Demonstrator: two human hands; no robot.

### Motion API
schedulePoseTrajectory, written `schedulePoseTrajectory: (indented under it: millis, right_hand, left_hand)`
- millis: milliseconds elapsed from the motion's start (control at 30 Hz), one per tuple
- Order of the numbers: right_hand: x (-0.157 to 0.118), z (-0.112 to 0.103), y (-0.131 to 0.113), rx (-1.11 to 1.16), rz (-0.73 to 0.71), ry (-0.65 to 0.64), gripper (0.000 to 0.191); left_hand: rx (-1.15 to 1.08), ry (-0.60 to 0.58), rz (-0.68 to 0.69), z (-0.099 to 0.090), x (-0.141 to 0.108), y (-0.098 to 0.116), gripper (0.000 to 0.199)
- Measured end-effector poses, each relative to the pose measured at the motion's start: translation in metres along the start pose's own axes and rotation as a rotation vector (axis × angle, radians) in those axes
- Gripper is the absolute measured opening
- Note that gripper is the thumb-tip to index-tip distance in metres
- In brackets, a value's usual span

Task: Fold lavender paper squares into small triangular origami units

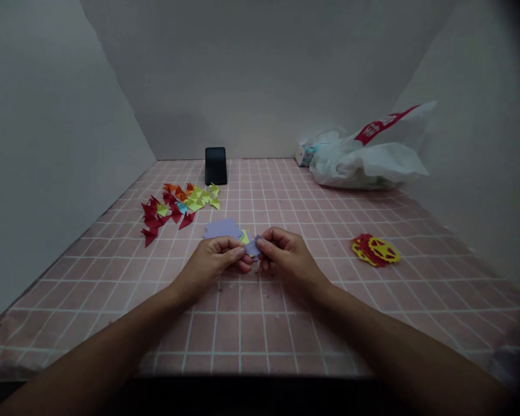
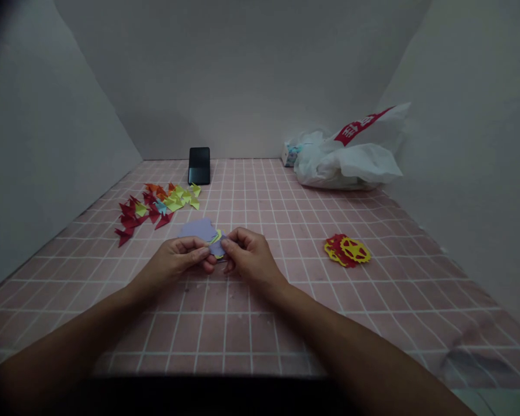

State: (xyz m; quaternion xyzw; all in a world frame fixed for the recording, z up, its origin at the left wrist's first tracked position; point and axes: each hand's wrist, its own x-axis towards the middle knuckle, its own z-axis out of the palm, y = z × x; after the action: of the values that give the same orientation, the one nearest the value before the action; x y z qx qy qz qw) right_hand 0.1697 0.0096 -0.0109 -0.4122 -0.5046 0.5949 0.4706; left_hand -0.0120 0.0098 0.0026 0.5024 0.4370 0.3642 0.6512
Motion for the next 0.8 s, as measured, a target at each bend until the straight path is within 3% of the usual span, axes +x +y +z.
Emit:
schedulePoseTrajectory:
  millis: [167,400,667,800]
  right_hand:
    - [0.0014,-0.003,0.0005,-0.049,-0.012,0.009,0.026]
    - [0.0006,-0.002,0.0029,-0.076,-0.011,0.002,0.025]
    - [0.0012,-0.0013,0.0016,-0.011,0.005,0.047,0.024]
    - [0.001,-0.0012,-0.0013,0.008,-0.003,0.048,0.023]
  left_hand:
    - [0.013,0.059,0.035,0.0001,-0.0011,0.0021,0.028]
    - [0.251,0.105,0.085,0.0031,-0.0025,0.0075,0.026]
    - [0.278,0.075,0.098,0.0029,-0.0035,0.0082,0.022]
    - [0.256,0.134,0.101,0.0018,-0.0032,0.0072,0.026]
